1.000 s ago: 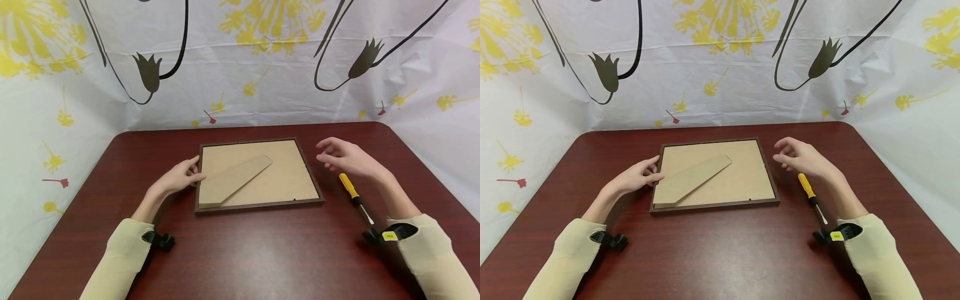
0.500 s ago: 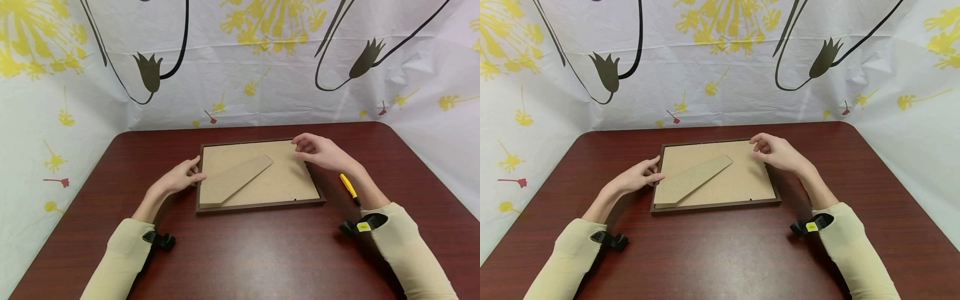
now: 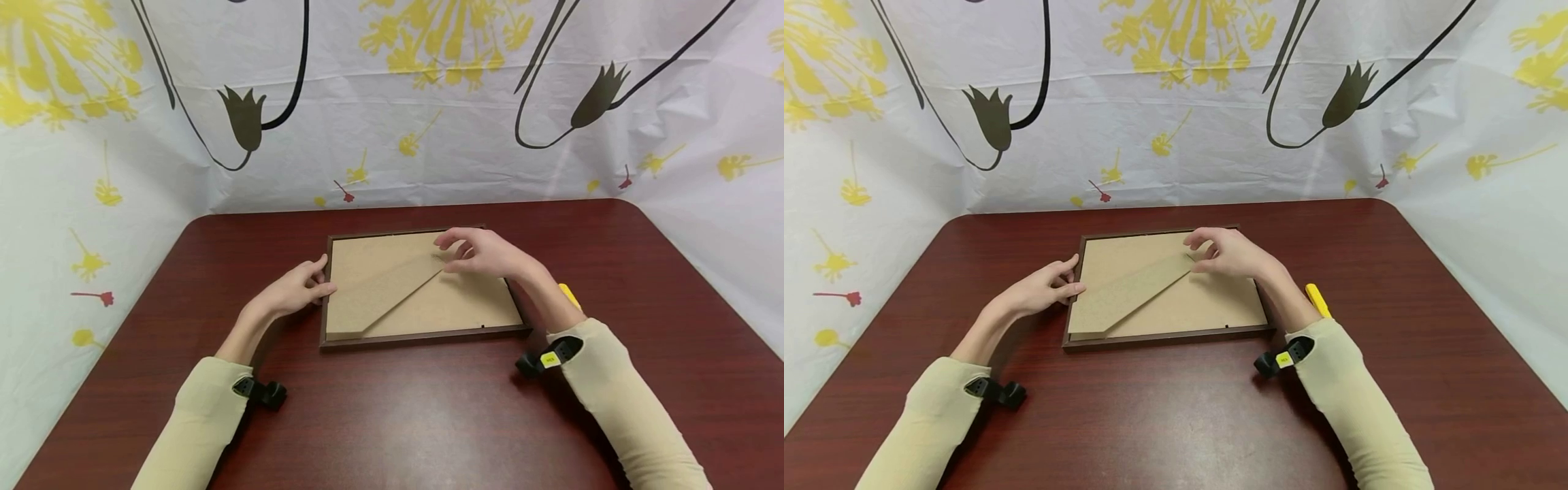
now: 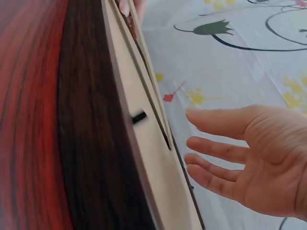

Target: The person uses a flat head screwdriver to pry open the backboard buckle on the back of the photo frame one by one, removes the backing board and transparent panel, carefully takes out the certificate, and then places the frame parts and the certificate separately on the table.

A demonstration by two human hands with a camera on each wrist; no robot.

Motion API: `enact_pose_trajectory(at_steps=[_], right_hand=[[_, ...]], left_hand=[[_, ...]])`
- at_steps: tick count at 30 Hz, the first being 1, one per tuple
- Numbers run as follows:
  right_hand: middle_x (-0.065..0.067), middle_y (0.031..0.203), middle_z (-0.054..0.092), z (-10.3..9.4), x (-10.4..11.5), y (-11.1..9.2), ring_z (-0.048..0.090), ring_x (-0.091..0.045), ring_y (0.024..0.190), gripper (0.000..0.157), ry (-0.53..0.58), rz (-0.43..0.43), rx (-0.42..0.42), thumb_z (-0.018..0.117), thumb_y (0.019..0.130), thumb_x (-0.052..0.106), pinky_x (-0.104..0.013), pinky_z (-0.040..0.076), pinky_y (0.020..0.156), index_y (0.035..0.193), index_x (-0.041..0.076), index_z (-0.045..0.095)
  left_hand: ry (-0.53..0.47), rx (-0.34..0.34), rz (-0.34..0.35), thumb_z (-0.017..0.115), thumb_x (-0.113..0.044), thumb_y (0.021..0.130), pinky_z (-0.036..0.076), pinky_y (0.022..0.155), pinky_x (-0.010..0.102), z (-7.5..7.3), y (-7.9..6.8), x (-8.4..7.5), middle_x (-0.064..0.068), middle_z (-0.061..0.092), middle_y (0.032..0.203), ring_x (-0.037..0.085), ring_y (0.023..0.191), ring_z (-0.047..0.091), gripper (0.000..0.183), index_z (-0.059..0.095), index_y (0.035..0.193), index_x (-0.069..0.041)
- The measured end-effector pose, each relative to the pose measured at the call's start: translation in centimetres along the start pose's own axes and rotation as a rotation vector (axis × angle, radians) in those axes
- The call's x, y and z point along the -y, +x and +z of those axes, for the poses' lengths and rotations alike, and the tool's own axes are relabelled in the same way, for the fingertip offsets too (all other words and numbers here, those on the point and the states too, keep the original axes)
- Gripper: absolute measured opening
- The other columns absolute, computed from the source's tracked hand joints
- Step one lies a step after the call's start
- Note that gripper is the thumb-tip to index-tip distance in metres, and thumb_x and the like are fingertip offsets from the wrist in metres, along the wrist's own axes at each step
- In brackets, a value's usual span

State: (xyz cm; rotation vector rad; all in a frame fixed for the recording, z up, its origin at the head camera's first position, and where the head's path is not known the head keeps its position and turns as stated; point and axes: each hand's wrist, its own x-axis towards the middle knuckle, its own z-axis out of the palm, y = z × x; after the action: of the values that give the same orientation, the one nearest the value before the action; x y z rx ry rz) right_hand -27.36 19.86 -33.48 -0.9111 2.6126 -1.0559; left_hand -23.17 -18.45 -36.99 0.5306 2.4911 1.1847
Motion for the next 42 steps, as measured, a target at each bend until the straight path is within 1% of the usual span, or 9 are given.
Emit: enact_pose_trajectory(at_steps=[4,8,10,15,21,24,27,31,42], right_hand=[[-0.018,0.121,0.065,0.9,0.4,0.9,0.067,-0.026,0.092,0.050,0.007,-0.017,0.053,0.082,0.085,0.007,-0.039,0.053,0.083,0.131,-0.001,0.062],[-0.015,0.111,0.062,1.6,0.6,1.3,0.057,-0.022,0.083,0.052,-0.026,-0.024,0.089,0.082,0.084,0.004,-0.031,0.045,0.072,0.132,-0.002,0.061],[-0.015,0.108,0.060,1.8,0.6,1.3,0.052,-0.023,0.082,0.052,-0.032,-0.022,0.093,0.081,0.084,0.002,-0.031,0.041,0.072,0.132,-0.002,0.062],[-0.013,0.116,0.059,2.2,0.7,1.2,0.050,-0.023,0.081,0.049,-0.072,-0.024,0.059,0.083,0.081,0.001,-0.033,0.040,0.075,0.127,0.000,0.066],[-0.009,0.125,0.060,2.5,0.5,1.3,0.044,-0.018,0.071,0.042,-0.191,-0.064,0.031,0.084,0.082,0.007,-0.034,0.038,0.075,0.123,0.005,0.071],[-0.006,0.123,0.062,2.5,0.4,1.4,0.050,-0.018,0.076,0.040,-0.252,-0.097,0.009,0.084,0.082,0.010,-0.035,0.041,0.078,0.120,0.008,0.072],[-0.004,0.122,0.063,2.3,0.4,1.4,0.058,-0.021,0.094,0.038,-0.275,-0.123,0.002,0.084,0.082,0.012,-0.038,0.044,0.087,0.118,0.009,0.072],[-0.005,0.123,0.062,2.1,0.4,1.4,0.058,-0.023,0.114,0.036,-0.278,-0.159,0.012,0.082,0.084,0.011,-0.042,0.044,0.096,0.118,0.008,0.070],[-0.003,0.124,0.060,0.8,0.4,1.0,0.057,-0.021,0.111,0.034,-0.277,-0.197,0.021,0.080,0.086,0.011,-0.040,0.044,0.096,0.118,0.008,0.069]], left_hand=[[0.001,0.007,0.005,0.057,-0.013,0.105,0.053,0.078,0.039,-0.1,-0.1,0.0,0.018,0.042,0.107,0.029,0.086,0.066,0.073,0.011,0.156,0.011],[0.005,0.018,0.008,0.057,-0.013,0.105,0.053,0.079,0.039,-0.1,-0.2,0.1,0.018,0.042,0.108,0.028,0.087,0.066,0.073,0.010,0.156,0.010],[0.005,0.021,0.010,0.057,-0.013,0.105,0.053,0.079,0.039,-0.2,-0.2,0.2,0.018,0.043,0.108,0.028,0.088,0.067,0.073,0.010,0.156,0.010],[-0.002,0.017,0.009,0.058,-0.014,0.105,0.053,0.078,0.039,-0.2,-0.2,0.3,0.018,0.042,0.108,0.028,0.090,0.066,0.074,0.010,0.157,0.010],[-0.011,0.023,0.006,0.058,-0.015,0.105,0.051,0.077,0.037,-0.1,-0.2,0.2,0.018,0.042,0.110,0.027,0.090,0.064,0.075,0.010,0.157,0.009],[-0.006,0.024,0.011,0.058,-0.015,0.105,0.049,0.075,0.036,-0.2,-0.1,0.2,0.018,0.042,0.109,0.026,0.090,0.063,0.075,0.009,0.157,0.009],[-0.003,0.024,0.007,0.058,-0.016,0.105,0.048,0.075,0.034,-0.2,-0.1,0.2,0.018,0.042,0.109,0.025,0.091,0.062,0.075,0.010,0.157,0.009],[-0.001,0.025,-0.002,0.058,-0.016,0.105,0.047,0.075,0.034,-0.3,0.0,0.1,0.017,0.042,0.110,0.024,0.090,0.059,0.075,0.009,0.158,0.007],[0.022,0.018,-0.007,0.059,-0.018,0.104,0.046,0.076,0.034,-0.3,0.2,0.3,0.017,0.042,0.110,0.023,0.091,0.058,0.076,0.010,0.158,0.008]])
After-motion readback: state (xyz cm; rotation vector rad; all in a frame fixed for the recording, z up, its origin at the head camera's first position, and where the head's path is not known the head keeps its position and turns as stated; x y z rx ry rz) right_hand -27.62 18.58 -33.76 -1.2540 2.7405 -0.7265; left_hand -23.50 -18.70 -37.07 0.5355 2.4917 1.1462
